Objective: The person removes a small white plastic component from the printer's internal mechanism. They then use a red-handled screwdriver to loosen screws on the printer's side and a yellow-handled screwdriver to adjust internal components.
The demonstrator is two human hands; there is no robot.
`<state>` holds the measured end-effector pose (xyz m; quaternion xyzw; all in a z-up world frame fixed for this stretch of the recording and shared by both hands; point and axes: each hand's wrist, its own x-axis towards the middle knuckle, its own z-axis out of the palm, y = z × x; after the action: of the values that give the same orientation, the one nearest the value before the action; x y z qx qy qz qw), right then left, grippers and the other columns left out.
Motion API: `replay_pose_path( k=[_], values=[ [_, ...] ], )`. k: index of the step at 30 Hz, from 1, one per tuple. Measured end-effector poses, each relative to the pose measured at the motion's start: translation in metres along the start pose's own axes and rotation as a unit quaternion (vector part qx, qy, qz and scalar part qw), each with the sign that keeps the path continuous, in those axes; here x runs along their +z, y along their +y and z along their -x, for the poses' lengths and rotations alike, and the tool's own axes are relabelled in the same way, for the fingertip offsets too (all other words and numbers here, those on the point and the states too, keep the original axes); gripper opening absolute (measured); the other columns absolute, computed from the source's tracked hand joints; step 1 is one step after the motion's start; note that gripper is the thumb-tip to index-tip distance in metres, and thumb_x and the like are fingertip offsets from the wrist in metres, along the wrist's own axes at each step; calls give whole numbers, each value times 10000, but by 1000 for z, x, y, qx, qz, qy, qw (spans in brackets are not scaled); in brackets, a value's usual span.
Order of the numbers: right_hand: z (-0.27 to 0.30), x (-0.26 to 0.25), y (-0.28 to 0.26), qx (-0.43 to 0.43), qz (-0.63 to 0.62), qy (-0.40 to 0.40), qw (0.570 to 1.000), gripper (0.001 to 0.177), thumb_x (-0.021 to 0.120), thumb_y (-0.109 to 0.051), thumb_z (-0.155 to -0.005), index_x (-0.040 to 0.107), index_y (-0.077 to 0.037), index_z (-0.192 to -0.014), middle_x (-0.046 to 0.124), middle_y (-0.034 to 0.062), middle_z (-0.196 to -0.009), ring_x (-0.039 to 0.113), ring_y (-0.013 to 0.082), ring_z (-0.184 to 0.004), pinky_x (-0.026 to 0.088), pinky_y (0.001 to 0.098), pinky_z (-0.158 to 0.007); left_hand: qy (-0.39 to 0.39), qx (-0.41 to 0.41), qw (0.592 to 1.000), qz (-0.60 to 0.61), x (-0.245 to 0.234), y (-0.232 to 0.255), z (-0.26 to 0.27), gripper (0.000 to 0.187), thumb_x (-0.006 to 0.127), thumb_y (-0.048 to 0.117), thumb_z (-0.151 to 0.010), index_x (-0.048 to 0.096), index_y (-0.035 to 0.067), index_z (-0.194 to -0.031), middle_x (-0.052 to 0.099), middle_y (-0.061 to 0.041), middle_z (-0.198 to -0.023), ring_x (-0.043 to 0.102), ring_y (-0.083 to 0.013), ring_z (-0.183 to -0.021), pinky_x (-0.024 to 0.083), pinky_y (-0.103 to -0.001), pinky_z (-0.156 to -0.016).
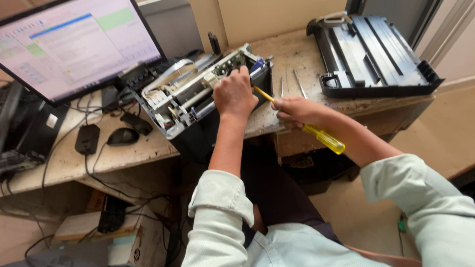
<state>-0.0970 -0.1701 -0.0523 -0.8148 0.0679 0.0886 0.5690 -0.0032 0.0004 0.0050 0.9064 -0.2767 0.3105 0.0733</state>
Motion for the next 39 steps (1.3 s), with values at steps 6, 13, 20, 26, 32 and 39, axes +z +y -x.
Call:
replay_pose_path(
  k=[6, 13, 20, 26, 32, 39],
  values=[
    [6, 16, 24, -131, 320, 144, 927, 285, 455, -318, -1093, 550, -61, -1013, 467, -20, -603, 433, 159, -506, 395, 379, -490, -21, -1, 1000, 2, 2, 0, 1, 311, 845, 213, -675, 641, 142, -899, 739, -54, -869, 752, -253, -742, 599, -356, -643],
    [-2, 3, 16, 11, 40, 23, 999, 291, 446, -324, -1074, 549, -76, -963, 462, -41, -585, 433, 157, -493, 384, 359, -477, -18, -5, 1000, -1, 0, 1, 1, 297, 829, 190, -668, 645, 147, -898, 740, -48, -871, 753, -249, -748, 598, -359, -631],
    [7, 18, 21, -93, 238, 127, 958, 307, 466, -328, -1065, 563, -59, -953, 490, -30, -620, 487, 171, -557, 441, 387, -552, -22, -4, 1000, -10, 2, 1, 2, 269, 818, 187, -695, 643, 144, -894, 739, -47, -859, 754, -246, -740, 599, -349, -625],
    [17, 15, 9, -83, 338, 147, 926, 296, 457, -312, -1076, 542, -47, -974, 493, 7, -617, 504, 231, -588, 461, 454, -584, -18, 0, 1000, -13, 3, 1, -1, 219, 803, 173, -727, 647, 151, -881, 741, -43, -844, 749, -226, -689, 590, -333, -572],
    [7, 1, 4, -56, -27, -2, 998, 304, 458, -325, -1131, 511, -66, -981, 442, 22, -595, 412, 250, -519, 336, 429, -485, -39, -1, 999, -22, 6, -2, -7, 256, 822, 235, -714, 648, 160, -887, 736, -34, -824, 743, -210, -689, 586, -318, -576],
    [142, -14, 52, -103, 328, 183, 921, 202, 535, -252, -1019, 534, -56, -970, 586, 194, -654, 561, 398, -642, 440, 499, -608, -35, 12, 999, -34, 21, -8, -12, 449, 852, 390, -694, 634, 144, -1001, 737, -60, -893, 749, -250, -802, 586, -379, -669]
  ],
)
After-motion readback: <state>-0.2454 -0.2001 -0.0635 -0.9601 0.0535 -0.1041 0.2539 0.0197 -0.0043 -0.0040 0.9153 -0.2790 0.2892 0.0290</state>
